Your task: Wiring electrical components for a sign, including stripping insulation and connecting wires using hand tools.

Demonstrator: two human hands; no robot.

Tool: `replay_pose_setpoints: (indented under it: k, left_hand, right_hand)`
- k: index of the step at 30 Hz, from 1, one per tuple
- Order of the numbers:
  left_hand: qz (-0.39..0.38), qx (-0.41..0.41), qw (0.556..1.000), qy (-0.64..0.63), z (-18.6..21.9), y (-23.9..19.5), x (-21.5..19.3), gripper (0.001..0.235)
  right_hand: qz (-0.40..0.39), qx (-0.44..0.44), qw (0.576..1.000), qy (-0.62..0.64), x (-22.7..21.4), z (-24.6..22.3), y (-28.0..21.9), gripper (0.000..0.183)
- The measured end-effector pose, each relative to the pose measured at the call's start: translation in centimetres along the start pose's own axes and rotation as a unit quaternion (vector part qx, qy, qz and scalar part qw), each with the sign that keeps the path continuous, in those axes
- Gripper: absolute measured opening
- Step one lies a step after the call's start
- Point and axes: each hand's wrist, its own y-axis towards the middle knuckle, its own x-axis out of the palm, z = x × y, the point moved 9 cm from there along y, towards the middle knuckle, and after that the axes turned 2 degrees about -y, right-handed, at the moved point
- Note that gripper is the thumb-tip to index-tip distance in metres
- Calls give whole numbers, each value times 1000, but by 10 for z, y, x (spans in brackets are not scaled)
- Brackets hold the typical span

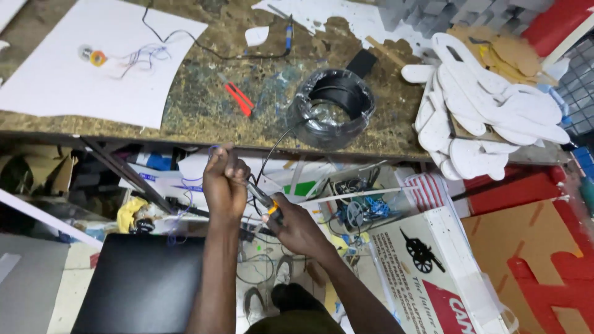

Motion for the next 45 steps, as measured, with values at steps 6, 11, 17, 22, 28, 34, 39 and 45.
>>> replay_pose_setpoints:
  k: [6, 11, 17, 22, 28, 34, 39, 45]
  left_hand:
    - [18, -48, 997, -57, 14, 162, 44, 26]
    - [263, 215, 941, 1, 109, 328, -69, 9]
    - [219, 449, 866, -9, 329, 406, -198, 16]
    - [48, 360, 896, 256, 207, 304, -21, 24]
    - [-73, 305, 944, 102, 186, 261, 27, 25]
    - [-101, 306, 942, 96, 221, 223, 56, 18]
    - [-71, 292, 948, 104, 244, 226, 15, 16]
    - [-33, 272, 957, 99, 262, 219, -31, 20]
  right_hand:
    - [3, -66, 998, -14, -47, -46, 104, 64]
    - [-51, -152, 985, -59, -42, -64, 61, 58]
    - [-189, 129, 971, 75, -43, 181, -52, 92]
    - [-135, -71, 982, -109, -110, 92, 14, 57]
    - [-155, -69, 982, -86, -117, 28, 65, 68]
    - [-294, -169, 906, -255, -4, 54, 118, 81]
    - [-188, -71, 966, -165, 31, 89, 197, 70]
    - [13, -94, 995, 12, -6, -10, 287, 60]
